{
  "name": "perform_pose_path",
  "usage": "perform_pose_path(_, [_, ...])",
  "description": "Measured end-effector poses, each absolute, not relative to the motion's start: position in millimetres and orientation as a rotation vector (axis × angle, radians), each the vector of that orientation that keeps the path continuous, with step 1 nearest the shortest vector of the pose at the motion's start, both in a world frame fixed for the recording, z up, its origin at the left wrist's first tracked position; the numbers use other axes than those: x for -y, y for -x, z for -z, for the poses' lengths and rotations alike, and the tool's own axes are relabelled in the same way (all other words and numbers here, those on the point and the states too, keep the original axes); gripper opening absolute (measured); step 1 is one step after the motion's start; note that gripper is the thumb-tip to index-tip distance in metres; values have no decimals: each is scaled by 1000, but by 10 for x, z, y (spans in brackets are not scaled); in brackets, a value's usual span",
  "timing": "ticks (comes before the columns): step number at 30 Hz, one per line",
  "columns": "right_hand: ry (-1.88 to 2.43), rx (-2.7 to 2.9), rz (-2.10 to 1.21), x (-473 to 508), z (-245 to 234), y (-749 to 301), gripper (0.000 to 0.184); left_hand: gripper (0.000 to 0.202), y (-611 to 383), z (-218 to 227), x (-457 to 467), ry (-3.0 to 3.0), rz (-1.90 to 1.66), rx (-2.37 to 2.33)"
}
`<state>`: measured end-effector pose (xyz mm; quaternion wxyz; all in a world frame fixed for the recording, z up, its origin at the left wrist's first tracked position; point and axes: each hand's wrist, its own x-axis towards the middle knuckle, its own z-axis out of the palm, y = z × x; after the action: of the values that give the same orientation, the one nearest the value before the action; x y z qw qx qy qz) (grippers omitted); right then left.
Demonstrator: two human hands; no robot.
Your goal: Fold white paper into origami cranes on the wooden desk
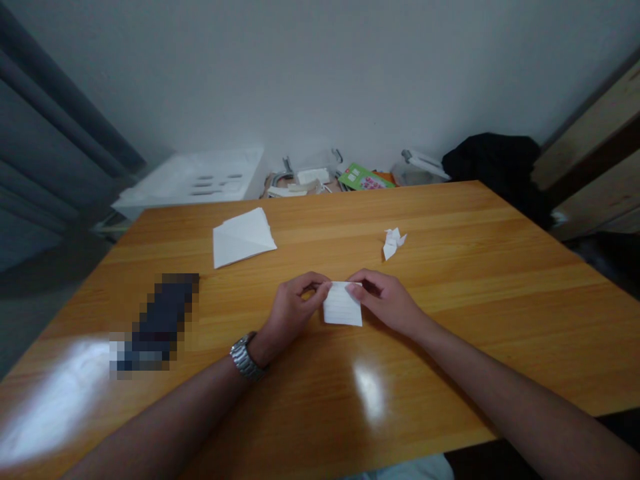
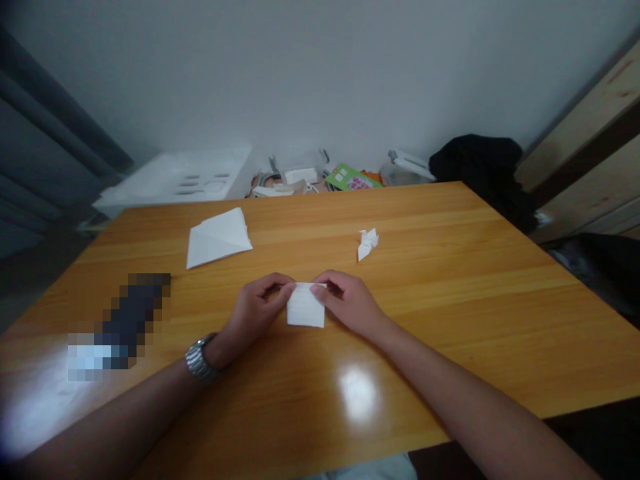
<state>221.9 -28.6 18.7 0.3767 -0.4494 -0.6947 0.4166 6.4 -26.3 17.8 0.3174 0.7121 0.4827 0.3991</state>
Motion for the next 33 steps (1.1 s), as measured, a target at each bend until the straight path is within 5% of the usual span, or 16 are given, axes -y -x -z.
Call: perform_pose_path(33, [1197,1572,-1013,217,-147,-2289,24,25,-126,-189,276,-1658,-905,-1126])
